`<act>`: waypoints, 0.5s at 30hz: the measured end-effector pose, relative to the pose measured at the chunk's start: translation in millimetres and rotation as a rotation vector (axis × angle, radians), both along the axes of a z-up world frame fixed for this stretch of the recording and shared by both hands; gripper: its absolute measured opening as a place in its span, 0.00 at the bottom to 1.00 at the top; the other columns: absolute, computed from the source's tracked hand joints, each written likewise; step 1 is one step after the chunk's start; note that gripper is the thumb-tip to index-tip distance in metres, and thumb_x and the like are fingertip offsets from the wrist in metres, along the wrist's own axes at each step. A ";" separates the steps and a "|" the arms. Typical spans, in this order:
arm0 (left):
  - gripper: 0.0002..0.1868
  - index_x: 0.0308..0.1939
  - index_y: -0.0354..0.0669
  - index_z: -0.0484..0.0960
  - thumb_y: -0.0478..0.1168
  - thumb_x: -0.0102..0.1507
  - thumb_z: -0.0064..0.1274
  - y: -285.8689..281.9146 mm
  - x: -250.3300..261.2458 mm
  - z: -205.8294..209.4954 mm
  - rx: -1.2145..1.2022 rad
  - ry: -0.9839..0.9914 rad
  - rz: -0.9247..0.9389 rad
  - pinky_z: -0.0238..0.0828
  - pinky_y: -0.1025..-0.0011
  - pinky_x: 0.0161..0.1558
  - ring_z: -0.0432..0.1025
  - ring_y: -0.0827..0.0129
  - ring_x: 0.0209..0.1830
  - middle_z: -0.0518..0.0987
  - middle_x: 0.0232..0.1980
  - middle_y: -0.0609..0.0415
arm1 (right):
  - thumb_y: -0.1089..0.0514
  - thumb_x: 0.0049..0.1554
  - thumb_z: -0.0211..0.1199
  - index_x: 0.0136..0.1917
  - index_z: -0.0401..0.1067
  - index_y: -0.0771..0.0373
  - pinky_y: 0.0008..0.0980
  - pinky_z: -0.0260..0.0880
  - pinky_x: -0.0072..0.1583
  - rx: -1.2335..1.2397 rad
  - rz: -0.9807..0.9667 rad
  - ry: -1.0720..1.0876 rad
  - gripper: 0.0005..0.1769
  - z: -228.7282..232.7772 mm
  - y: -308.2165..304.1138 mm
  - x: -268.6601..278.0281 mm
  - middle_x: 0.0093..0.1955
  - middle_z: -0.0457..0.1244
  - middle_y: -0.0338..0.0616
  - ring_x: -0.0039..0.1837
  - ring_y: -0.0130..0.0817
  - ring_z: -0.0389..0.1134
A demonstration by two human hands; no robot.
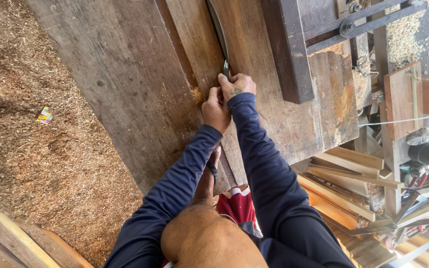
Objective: The person uses a metal scraper to remove material from a wooden plank clamped on a workbench. They repeatedly scrape along the same groove, adjusting grip and position while wood shavings accumulate on the floor.
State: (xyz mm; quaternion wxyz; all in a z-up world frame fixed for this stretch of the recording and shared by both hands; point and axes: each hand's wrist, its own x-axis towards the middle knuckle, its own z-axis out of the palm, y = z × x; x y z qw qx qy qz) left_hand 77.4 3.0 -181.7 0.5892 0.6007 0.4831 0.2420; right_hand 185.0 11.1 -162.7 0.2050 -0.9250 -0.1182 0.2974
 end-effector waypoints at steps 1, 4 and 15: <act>0.13 0.49 0.37 0.77 0.42 0.68 0.58 -0.1 -0.7 -0.8 -0.027 0.011 -0.025 0.78 0.68 0.36 0.83 0.65 0.33 0.85 0.34 0.48 | 0.37 0.48 0.72 0.40 0.80 0.64 0.40 0.75 0.53 -0.008 0.001 -0.011 0.27 -1.7 -0.7 0.3 0.38 0.71 0.57 0.44 0.47 0.76; 0.13 0.50 0.37 0.78 0.43 0.68 0.58 -1.8 -4.1 -1.3 -0.049 0.088 -0.050 0.77 0.67 0.35 0.82 0.65 0.32 0.84 0.33 0.47 | 0.38 0.46 0.72 0.39 0.80 0.64 0.41 0.75 0.53 -0.045 0.011 -0.026 0.25 -7.7 -0.6 -0.5 0.39 0.71 0.56 0.45 0.48 0.76; 0.15 0.50 0.35 0.77 0.42 0.67 0.59 3.7 -4.6 3.3 0.015 0.091 -0.049 0.76 0.64 0.35 0.81 0.61 0.31 0.83 0.32 0.46 | 0.39 0.46 0.73 0.39 0.80 0.64 0.41 0.75 0.53 0.001 0.047 -0.067 0.25 -17.2 -2.8 2.0 0.39 0.71 0.56 0.44 0.47 0.75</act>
